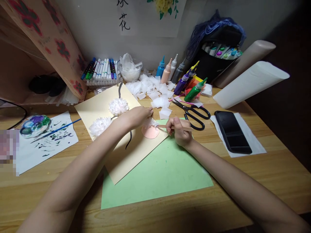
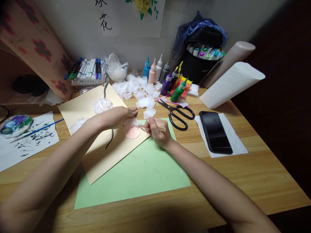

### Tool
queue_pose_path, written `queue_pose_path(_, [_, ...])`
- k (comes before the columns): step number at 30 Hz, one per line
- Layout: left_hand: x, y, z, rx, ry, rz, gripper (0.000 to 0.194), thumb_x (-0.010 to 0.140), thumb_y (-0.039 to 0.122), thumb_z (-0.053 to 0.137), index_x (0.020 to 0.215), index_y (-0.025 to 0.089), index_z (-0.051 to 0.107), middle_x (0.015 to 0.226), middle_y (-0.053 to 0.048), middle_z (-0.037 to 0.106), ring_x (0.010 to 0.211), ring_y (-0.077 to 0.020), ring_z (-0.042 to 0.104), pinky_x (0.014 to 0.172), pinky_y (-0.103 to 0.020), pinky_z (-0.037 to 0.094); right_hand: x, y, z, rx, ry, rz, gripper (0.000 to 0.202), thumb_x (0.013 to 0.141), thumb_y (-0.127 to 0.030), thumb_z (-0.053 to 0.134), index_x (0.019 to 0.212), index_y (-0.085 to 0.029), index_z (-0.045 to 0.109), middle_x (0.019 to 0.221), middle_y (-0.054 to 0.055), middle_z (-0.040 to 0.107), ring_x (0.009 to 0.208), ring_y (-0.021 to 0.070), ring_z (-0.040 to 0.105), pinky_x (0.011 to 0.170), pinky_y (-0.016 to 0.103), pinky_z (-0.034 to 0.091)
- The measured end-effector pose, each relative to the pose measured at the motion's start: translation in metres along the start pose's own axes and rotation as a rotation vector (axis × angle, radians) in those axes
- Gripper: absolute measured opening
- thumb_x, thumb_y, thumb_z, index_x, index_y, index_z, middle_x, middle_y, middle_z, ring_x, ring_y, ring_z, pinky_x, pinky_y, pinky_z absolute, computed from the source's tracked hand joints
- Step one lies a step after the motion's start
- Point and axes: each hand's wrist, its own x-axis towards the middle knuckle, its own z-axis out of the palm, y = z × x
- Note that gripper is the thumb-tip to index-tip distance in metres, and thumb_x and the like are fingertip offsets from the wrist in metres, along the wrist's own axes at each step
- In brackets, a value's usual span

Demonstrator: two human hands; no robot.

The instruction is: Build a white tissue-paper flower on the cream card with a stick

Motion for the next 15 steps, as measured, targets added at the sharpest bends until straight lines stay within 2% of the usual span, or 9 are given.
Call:
queue_pose_path(6, [0.0003, 0.0013, -0.0025, 0.025, -0.063, -0.004, 0.03, 0.083, 0.006, 0.042, 0.106, 0.017, 0.059, 0.107, -0.011, 0.067, 0.101, -0.02, 0.062, 0.088, -0.028, 0.042, 0.0098, -0.004, 0.0026, 0.002, -0.022, 0.063, 0.058, 0.097, -0.046, 0.022, 0.049, -0.02, 0.043, 0.044, -0.002, 0.043, 0.041, 0.009, 0.041, 0.048, 0.027, 0.033])
queue_pose_path(9, [0.0005, 0.0016, -0.0024, 0.025, -0.061, -0.005, 0.027, 0.083, 0.008, 0.044, 0.104, 0.016, 0.06, 0.105, -0.011, 0.067, 0.1, -0.0206, 0.062, 0.089, -0.028, 0.043, 0.0093, -0.0061, 0.0038, -0.033, -0.022, -0.002, 0.057, 0.097, -0.044, 0.023, 0.05, -0.02, 0.044, 0.045, -0.002, 0.044, 0.042, 0.009, 0.042, 0.049, 0.027, 0.034])
queue_pose_path(12, [0.0002, 0.0016, -0.0023, 0.036, -0.061, -0.006, 0.028, 0.083, 0.007, 0.044, 0.104, 0.016, 0.059, 0.104, -0.01, 0.067, 0.1, -0.0204, 0.062, 0.088, -0.028, 0.044, 0.0045, -0.0053, 0.0043, -0.025, 0.031, -0.075, 0.055, 0.098, -0.04, 0.024, 0.051, -0.019, 0.045, 0.045, -0.002, 0.045, 0.041, 0.0086, 0.042, 0.049, 0.027, 0.035])
queue_pose_path(15, [-0.0007, 0.002, -0.0031, 0.039, -0.06, 0.0, 0.029, 0.083, 0.007, 0.042, 0.104, 0.017, 0.06, 0.104, -0.009, 0.068, 0.101, -0.0198, 0.062, 0.088, -0.028, 0.044, 0.0011, -0.0033, 0.004, -0.023, 0.05, -0.085, 0.055, 0.098, -0.039, 0.023, 0.051, -0.02, 0.046, 0.045, -0.002, 0.046, 0.041, 0.0091, 0.042, 0.049, 0.027, 0.035])
